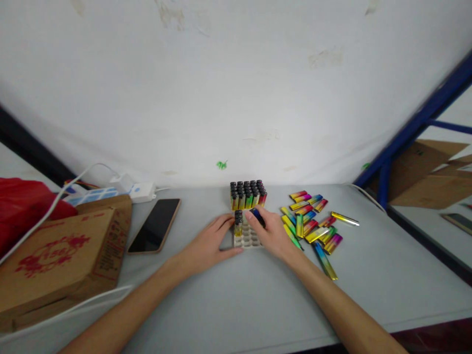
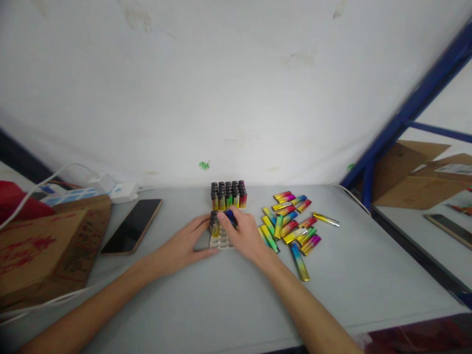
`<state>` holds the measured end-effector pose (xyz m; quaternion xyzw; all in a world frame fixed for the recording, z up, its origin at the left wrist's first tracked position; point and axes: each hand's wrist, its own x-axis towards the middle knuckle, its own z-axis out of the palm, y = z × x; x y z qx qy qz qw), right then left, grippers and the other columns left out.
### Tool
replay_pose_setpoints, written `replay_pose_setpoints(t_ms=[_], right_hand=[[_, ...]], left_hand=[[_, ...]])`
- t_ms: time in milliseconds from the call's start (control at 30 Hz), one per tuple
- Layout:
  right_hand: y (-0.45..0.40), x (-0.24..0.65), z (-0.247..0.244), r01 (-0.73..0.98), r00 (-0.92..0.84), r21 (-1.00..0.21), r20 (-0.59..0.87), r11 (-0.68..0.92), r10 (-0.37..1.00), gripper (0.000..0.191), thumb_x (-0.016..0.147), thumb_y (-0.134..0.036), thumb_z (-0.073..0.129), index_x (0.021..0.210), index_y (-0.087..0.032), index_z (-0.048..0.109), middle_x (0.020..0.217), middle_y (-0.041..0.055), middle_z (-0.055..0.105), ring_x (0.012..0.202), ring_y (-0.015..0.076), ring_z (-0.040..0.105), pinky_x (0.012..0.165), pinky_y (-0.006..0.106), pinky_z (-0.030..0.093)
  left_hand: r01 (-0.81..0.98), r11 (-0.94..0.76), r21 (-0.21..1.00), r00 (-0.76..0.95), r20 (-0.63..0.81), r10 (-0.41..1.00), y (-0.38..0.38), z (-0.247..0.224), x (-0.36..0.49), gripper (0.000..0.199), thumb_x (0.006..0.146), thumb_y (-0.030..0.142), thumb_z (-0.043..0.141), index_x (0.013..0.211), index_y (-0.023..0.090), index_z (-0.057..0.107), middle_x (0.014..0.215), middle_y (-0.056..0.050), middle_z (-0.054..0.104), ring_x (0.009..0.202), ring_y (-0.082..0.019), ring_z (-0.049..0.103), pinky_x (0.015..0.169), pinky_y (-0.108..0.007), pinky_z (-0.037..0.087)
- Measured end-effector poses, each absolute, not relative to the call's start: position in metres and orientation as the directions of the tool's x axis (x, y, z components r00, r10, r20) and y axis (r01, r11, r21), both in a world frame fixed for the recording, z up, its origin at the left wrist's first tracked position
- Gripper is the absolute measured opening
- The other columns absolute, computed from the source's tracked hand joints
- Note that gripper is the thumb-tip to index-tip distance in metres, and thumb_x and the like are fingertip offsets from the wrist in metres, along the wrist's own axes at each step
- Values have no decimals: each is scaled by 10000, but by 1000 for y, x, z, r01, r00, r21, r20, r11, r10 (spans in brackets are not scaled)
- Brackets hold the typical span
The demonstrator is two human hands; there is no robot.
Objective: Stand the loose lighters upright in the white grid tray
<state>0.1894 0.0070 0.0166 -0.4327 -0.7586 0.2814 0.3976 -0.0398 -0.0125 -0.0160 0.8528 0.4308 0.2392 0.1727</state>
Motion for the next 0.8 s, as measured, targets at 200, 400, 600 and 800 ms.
replay_pose_setpoints(t_ms=[200,400,600,800], right_hand=[[6,201,23,477,-473,-557,490,680,733,400,1137,-485,395,917,-220,599,929,66,642,855,204,595,794,316,468],[4,203,21,459,-548,-629,356,628,757,523,1114,-552,462,724,-218,564,643,-9,580,602,150,534,610,281,372],[7,200,15,442,-510,-723,284,531,812,521,1084,-583,518,742,-205,627,652,22,701,567,154,601,586,261,405],[11,206,10,511,-629,-516,321,688,708,462,1099,-544,530,871,-181,704,759,59,732,663,173,647,633,270,421]], left_hand=[[646,-572,506,516,263,815,-13,-17,-39,727,968,576,722,1564,228,494,1567,-150,558,1480,-327,520,1280,-505,416],[648,-568,508,511,263,819,-12,-19,-40,723,955,594,735,1542,231,522,1560,-153,565,1477,-340,521,1273,-525,421],[658,-561,503,508,253,823,-12,-21,-41,733,946,580,744,1538,214,514,1569,-165,552,1474,-339,524,1270,-516,428],[654,-559,510,504,257,825,-13,-21,-41,729,940,570,753,1540,235,509,1569,-146,555,1479,-328,520,1278,-506,414]])
